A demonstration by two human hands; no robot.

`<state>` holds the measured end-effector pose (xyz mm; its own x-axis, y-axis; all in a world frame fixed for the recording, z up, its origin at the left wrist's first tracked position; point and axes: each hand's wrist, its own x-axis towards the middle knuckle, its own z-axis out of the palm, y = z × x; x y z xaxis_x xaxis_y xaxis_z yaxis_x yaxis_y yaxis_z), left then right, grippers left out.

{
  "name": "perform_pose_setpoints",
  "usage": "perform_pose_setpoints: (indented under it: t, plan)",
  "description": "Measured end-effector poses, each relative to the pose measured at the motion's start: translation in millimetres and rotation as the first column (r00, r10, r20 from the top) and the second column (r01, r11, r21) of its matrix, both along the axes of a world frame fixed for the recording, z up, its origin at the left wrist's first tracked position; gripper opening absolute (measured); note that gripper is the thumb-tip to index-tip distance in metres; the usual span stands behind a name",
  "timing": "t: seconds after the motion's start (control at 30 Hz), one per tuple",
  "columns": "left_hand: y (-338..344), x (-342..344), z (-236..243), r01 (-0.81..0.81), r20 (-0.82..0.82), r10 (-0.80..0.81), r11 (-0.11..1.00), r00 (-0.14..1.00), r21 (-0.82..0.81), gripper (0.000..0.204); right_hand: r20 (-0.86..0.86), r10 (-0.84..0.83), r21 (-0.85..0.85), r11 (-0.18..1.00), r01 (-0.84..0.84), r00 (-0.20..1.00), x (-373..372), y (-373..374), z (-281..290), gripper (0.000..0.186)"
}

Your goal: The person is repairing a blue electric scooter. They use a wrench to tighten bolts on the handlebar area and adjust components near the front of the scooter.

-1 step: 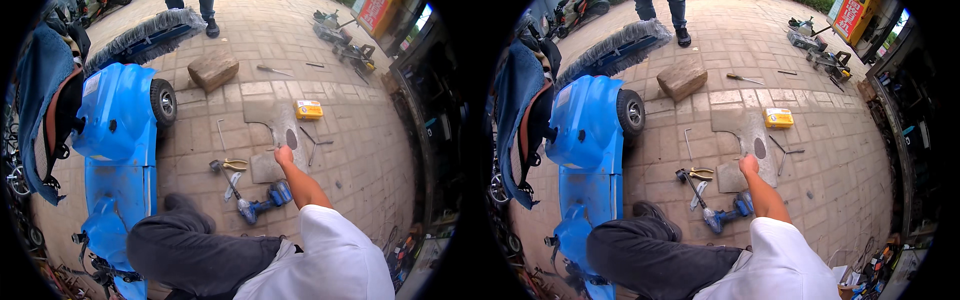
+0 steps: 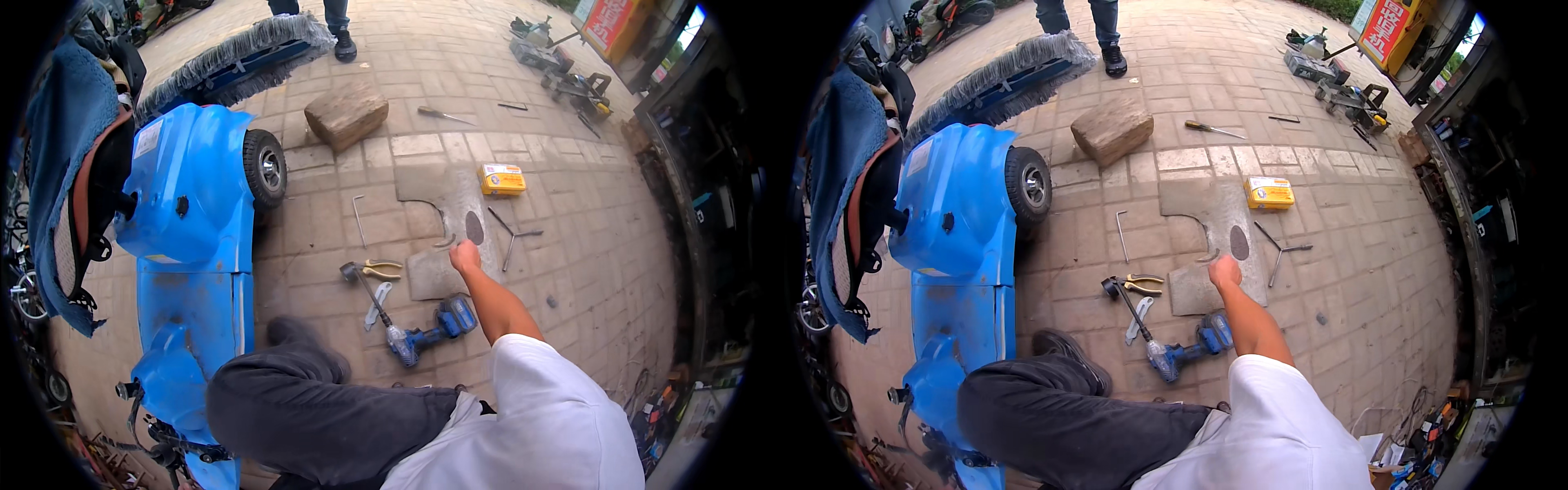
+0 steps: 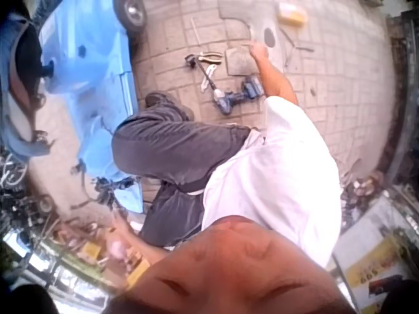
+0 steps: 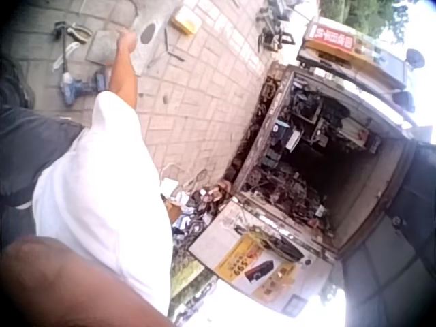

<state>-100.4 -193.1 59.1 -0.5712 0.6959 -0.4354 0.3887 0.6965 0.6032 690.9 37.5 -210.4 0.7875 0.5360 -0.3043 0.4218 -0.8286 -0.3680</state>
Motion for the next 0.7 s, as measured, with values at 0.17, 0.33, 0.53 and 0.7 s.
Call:
perform_pose_setpoints:
  t: [0.17, 0.33, 0.53, 0.7]
  plan:
    - [2.7, 2.9, 7.8, -0.035, 0.020, 0.035, 0.999, 0.999, 0.000, 0.034, 0.073, 0.013, -0.038, 0.999, -0.010, 0.997, 9.0, -24.6, -0.6, 0.027]
    - [1.4, -15.1, -1.9, -0.013, 0.038, 0.014, 1.000, 0.999, -0.028, 0.039, 0.126, 0.012, -0.014, 1.000, -0.010, 0.992, 11.4, -26.7, -11.6, 0.026]
    - [0.0, -8.2, 0.7, -0.021, 0.001, 0.021, 0.999, 1.000, -0.044, 0.035, 0.172, -0.080, -0.008, 0.997, 0.083, 0.982, 21.4, -18.3, -11.7, 0.025]
    - [-0.6, -2.6, 4.2, -0.011, -0.024, 0.010, 0.999, 1.000, -0.047, 0.029, 0.164, -0.033, -0.050, 0.998, 0.042, 0.986, 19.7, -19.3, -13.7, 0.023]
